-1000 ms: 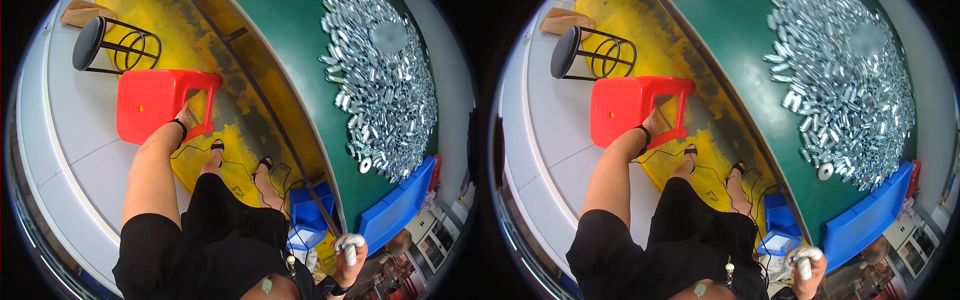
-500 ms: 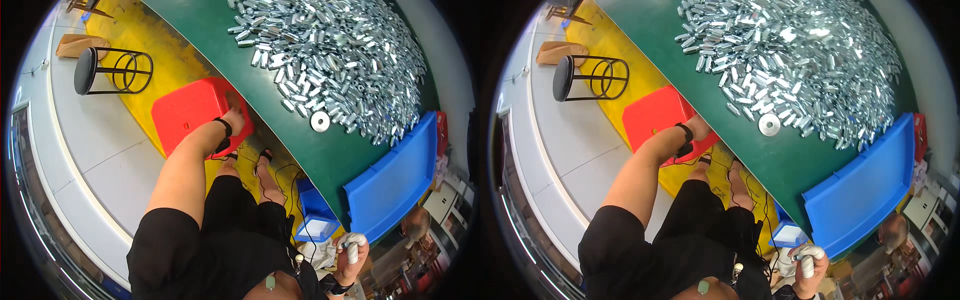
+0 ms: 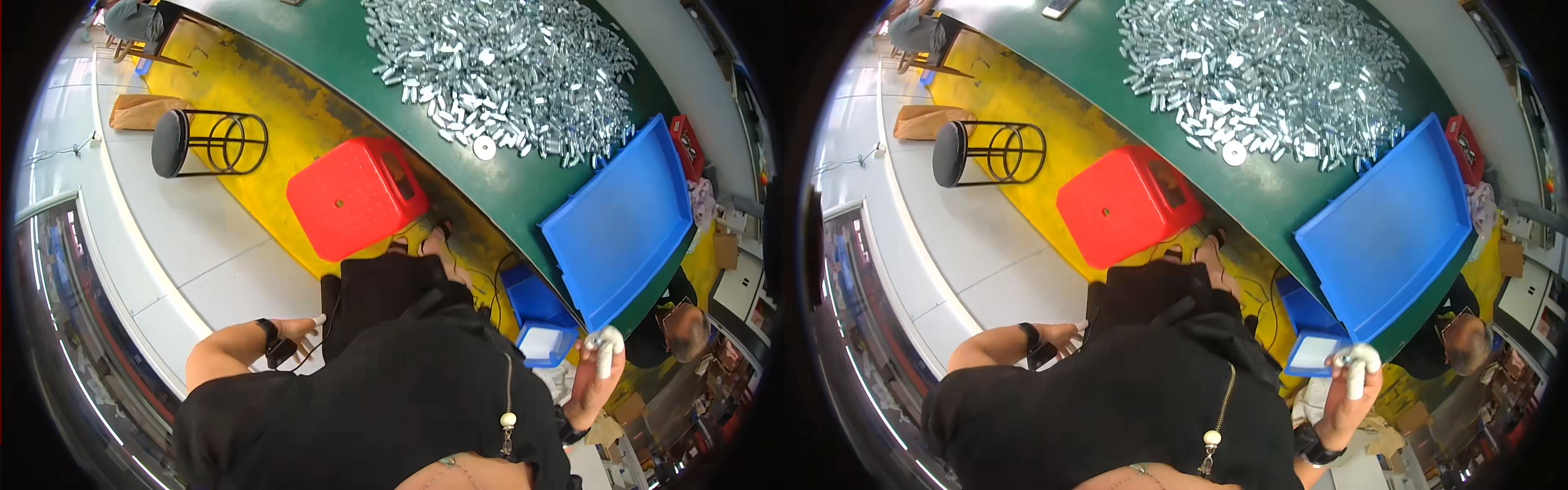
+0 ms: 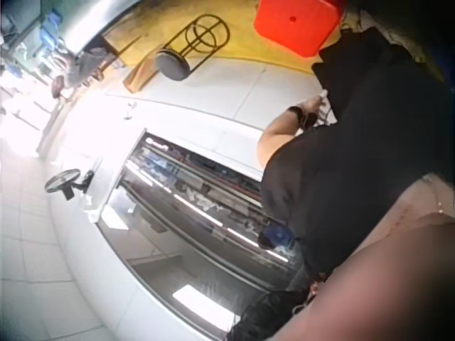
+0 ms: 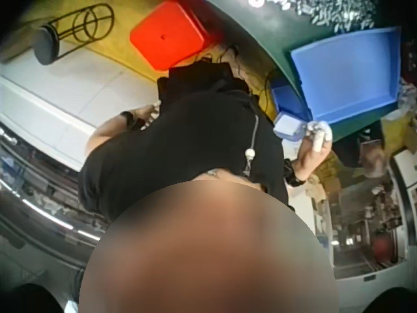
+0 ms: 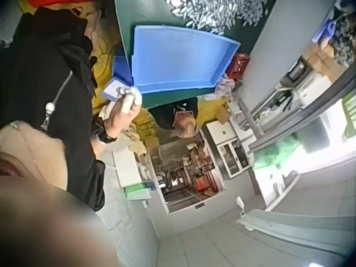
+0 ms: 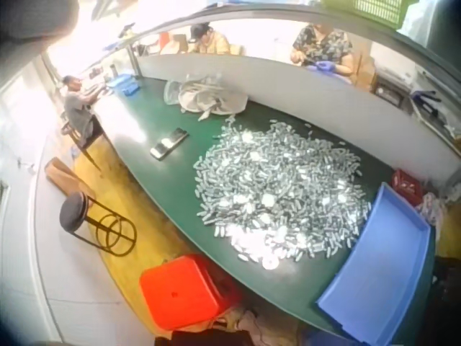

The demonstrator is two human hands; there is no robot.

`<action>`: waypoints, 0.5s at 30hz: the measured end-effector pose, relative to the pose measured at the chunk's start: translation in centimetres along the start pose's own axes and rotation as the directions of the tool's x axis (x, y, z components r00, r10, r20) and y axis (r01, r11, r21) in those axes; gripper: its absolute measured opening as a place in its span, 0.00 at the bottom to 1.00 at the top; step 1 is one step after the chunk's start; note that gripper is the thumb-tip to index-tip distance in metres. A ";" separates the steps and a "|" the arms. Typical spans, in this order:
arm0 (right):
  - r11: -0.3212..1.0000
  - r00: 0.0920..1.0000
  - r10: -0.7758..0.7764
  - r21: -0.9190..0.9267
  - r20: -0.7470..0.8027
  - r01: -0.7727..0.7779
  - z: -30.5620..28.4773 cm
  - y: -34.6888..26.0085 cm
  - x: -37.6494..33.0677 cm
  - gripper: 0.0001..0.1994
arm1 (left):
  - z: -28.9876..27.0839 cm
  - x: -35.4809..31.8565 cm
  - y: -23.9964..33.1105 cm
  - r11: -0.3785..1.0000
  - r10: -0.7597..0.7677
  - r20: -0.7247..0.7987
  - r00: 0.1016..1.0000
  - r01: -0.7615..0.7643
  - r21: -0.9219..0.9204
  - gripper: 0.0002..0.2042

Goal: The recorder is sorting small metal components on a workbench and organizing them into blue plastic trays.

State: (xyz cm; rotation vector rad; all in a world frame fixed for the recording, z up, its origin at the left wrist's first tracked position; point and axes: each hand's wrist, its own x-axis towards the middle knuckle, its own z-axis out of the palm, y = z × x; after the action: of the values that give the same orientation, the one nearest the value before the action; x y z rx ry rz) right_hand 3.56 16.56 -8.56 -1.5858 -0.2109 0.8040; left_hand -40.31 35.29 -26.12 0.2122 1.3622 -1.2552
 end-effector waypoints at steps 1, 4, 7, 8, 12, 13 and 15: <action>1.000 1.000 0.001 0.013 0.031 -0.001 -0.3 -0.6 0.7 0.09 | 0.9 2.0 -1.5 0.963 0.239 0.173 0.955 -0.211 -0.166 0.37; 1.000 0.997 0.003 0.018 0.072 -0.004 -0.3 -1.0 2.9 0.09 | 4.3 -2.6 3.0 0.839 0.519 0.254 0.816 -0.430 -0.335 0.41; 0.999 0.994 0.032 -0.036 0.104 -0.028 -1.3 -1.7 3.3 0.09 | 4.7 -3.8 6.1 0.798 0.589 0.227 0.776 -0.512 -0.319 0.40; 0.995 0.993 0.055 -0.091 0.102 -0.046 -1.7 -1.9 3.6 0.10 | 5.2 -6.9 7.4 0.747 0.657 0.105 0.746 -0.627 -0.219 0.39; 0.957 1.000 0.009 -0.289 -0.023 -0.015 -5.6 -6.9 2.6 0.12 | 7.7 -12.6 9.4 0.571 0.811 0.201 0.549 -0.818 -0.071 0.36; 0.959 0.998 -0.034 -0.284 -0.056 0.016 -7.4 -8.3 2.8 0.13 | 8.2 -13.1 9.5 0.491 0.845 0.277 0.457 -0.869 -0.065 0.34; 0.946 0.986 -0.109 -0.318 -0.124 0.065 -8.5 -12.4 1.5 0.14 | 8.7 -13.4 10.7 0.429 0.895 0.150 0.419 -0.902 -0.041 0.33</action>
State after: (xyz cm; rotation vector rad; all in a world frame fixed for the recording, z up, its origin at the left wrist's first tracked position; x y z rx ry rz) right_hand 13.58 13.12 2.18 -1.9109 -0.3168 0.6070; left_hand -23.39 40.34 -18.50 0.7708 0.8232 -0.3336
